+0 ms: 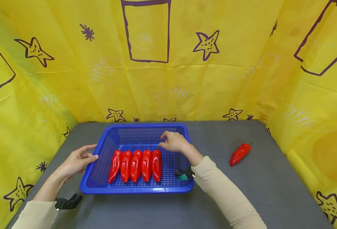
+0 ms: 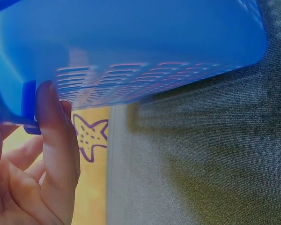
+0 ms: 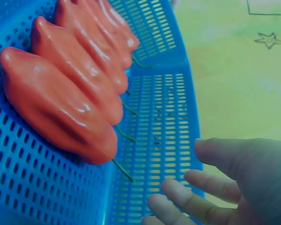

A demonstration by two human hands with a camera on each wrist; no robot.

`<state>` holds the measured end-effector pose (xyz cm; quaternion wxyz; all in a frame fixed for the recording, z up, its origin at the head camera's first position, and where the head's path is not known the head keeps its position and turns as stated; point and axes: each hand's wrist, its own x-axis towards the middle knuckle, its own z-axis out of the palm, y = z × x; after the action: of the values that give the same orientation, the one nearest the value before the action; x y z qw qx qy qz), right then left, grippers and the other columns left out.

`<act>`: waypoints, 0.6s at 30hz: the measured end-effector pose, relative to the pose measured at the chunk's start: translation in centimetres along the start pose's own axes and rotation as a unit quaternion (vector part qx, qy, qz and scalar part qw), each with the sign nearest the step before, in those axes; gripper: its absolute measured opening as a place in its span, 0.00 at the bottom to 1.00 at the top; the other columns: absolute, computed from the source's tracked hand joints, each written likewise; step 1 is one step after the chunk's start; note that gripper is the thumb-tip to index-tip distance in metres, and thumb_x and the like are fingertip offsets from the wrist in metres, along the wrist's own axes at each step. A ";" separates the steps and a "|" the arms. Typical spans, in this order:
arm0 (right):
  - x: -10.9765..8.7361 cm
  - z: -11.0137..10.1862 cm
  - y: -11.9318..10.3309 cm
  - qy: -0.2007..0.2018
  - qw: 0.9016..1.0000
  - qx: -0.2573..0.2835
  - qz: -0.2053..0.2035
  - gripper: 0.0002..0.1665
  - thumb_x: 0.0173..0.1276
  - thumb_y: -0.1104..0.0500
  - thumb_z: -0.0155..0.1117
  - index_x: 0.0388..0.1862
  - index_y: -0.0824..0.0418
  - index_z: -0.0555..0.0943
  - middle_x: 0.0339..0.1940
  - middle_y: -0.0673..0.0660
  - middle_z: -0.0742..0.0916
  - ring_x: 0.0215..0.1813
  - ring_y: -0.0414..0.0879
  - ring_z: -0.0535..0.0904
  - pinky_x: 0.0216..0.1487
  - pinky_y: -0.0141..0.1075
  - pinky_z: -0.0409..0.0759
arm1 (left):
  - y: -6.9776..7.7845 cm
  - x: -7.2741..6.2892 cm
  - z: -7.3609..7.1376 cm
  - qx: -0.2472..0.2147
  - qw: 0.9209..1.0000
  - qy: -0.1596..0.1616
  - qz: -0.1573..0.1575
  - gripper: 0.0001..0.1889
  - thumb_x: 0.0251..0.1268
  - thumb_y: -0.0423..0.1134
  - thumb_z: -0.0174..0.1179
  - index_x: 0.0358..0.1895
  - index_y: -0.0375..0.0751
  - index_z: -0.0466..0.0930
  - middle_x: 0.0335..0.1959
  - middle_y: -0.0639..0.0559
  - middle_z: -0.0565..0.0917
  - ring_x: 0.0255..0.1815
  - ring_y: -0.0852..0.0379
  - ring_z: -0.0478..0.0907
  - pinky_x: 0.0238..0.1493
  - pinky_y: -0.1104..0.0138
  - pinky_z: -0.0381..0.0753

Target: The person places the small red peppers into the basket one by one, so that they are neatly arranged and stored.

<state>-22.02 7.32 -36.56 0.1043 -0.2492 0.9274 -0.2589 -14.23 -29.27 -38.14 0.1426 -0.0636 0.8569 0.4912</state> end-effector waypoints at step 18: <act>-3.4 -2.1 2.1 0.108 0.993 0.043 -0.024 0.17 0.62 0.57 0.63 0.49 0.61 0.77 0.33 0.53 0.85 0.32 0.43 0.81 0.33 0.35 0.78 | 0.0 0.0 0.0 -0.007 1.000 0.001 0.003 0.36 0.62 0.44 0.59 0.70 0.40 0.52 0.36 0.41 0.78 0.28 0.52 0.81 0.31 0.56 0.83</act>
<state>-20.69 11.57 -35.69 0.0077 -0.2374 0.9149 -0.3263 -14.26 -29.29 -38.17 0.1399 -0.0630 0.8538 0.4974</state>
